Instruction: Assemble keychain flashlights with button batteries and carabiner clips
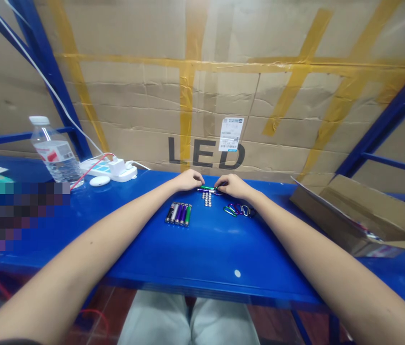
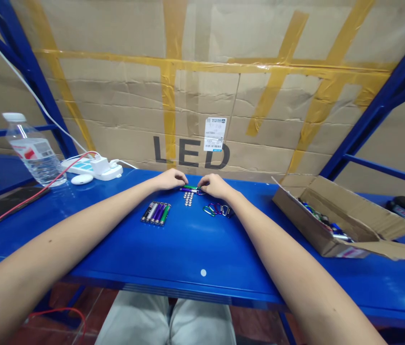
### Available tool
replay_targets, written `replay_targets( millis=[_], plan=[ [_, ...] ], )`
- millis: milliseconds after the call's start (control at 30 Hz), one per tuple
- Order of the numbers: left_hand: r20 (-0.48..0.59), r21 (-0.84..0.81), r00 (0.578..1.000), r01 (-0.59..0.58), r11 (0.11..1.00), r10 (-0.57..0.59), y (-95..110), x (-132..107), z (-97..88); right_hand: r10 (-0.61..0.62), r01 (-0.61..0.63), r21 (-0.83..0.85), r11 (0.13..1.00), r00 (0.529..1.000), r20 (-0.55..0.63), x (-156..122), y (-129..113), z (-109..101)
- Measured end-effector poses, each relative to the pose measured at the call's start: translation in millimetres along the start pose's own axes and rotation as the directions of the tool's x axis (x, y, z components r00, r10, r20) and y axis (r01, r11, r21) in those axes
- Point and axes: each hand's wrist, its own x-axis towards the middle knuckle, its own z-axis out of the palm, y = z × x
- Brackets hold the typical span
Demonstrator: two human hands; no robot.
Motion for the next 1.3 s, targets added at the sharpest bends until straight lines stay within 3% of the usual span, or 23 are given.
replay_targets(
  millis=[667,900,1033,1067,1167,1300],
  plan=[
    [0.063,-0.022,0.994,-0.087,0.996,0.088,1,-2,3.2,-0.021,0.022,0.032,0.999,0.999,-0.026,-6,2,-2],
    [0.005,-0.039,0.997,-0.075,0.996,0.076,3,-5,1.8,-0.037,0.034,-0.019,0.999,0.983,-0.179,-10,1,-2],
    [-0.05,-0.033,0.999,-0.016,0.999,0.014,2,-13,-17.1,-0.125,0.115,-0.055,0.992,0.957,-0.263,-20,-22,-3],
    [-0.037,-0.022,0.999,-0.031,0.999,0.031,2,-17,-25.0,-0.171,0.16,-0.066,0.985,0.957,-0.235,-25,-33,-3],
    [0.201,-0.015,0.978,-0.055,0.998,0.057,8,-30,-49.9,-0.293,0.29,-0.044,0.956,0.953,-0.076,-39,-71,0],
    [0.394,0.008,0.916,-0.081,0.997,0.071,24,-42,-65.5,-0.466,0.469,-0.008,0.883,0.879,0.104,-55,-113,12]
  ],
)
